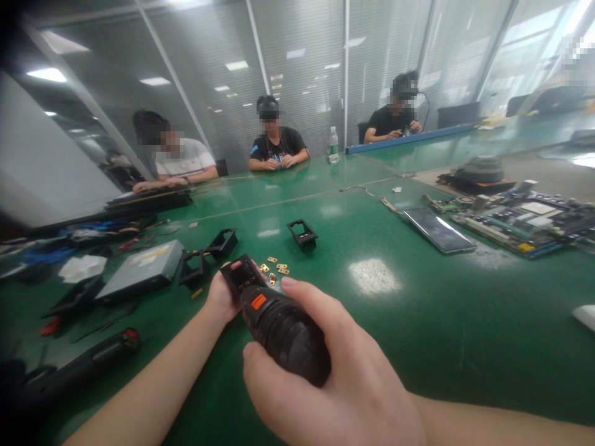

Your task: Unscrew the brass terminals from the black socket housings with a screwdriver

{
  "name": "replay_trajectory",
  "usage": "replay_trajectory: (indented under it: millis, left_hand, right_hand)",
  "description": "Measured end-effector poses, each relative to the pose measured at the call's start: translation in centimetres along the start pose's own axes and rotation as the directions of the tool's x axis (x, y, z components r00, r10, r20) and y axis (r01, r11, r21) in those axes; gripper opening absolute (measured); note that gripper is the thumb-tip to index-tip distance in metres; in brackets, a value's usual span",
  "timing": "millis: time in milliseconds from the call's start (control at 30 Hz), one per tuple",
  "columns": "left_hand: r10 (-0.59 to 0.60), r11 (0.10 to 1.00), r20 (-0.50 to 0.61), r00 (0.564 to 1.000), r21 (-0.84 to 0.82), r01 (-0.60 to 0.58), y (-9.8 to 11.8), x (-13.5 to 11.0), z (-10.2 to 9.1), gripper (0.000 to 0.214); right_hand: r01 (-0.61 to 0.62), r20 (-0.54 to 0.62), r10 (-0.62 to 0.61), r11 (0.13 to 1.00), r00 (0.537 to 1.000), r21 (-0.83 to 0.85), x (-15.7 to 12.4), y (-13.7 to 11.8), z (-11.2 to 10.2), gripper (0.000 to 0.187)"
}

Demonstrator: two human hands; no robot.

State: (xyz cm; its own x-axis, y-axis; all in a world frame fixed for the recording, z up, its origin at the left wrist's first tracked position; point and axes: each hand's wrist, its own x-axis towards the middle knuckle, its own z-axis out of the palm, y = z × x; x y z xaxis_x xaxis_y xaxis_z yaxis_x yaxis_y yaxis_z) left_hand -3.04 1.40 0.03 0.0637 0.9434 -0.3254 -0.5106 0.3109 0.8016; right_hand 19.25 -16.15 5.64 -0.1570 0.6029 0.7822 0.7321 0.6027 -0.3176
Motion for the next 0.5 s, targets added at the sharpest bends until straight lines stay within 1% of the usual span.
replay_trajectory:
  millis: [67, 100, 200, 267, 333, 400, 500]
  left_hand:
    - [0.007, 1.000, 0.010, 1.000, 0.003, -0.007, 0.0, 0.0, 0.0, 0.029]
    - [0.012, 1.000, 0.021, 1.000, 0.000, -0.012, 0.0, -0.1, 0.0, 0.029]
    - [0.020, 1.000, 0.040, 0.999, -0.007, -0.020, 0.0, -0.2, 0.0, 0.030]
    - [0.011, 1.000, 0.032, 0.999, -0.002, -0.011, 0.1, -0.2, 0.0, 0.031]
    - [0.000, 1.000, 0.015, 1.000, 0.005, 0.000, 0.1, -0.1, 0.0, 0.030]
    - [-0.006, 1.000, -0.013, 1.000, 0.006, 0.006, 0.1, 0.0, 0.0, 0.028]
    - [0.004, 1.000, -0.047, 0.999, -0.005, -0.004, 0.1, 0.0, 0.0, 0.027]
  right_hand:
    - [-0.047, 0.021, 0.048, 0.997, 0.999, -0.056, -0.5, -0.2, 0.2, 0.063]
    - [-0.039, 0.020, 0.040, 0.997, 0.999, -0.061, -0.6, -0.3, 0.3, 0.069]
    - [0.054, 0.007, -0.054, 0.998, 0.999, -0.009, -0.3, -0.2, 0.4, 0.090]
    - [0.068, -0.018, -0.067, 0.997, 0.998, 0.032, 0.2, 0.1, 0.5, 0.097]
    - [0.041, -0.011, -0.041, 0.998, 0.999, 0.051, 0.6, 0.4, 0.5, 0.097]
    - [0.032, 0.021, -0.033, 0.998, 0.999, 0.050, 0.8, 0.7, 0.4, 0.094]
    - [0.055, 0.059, -0.055, 0.998, 0.997, 0.015, 0.8, 0.7, 0.3, 0.089]
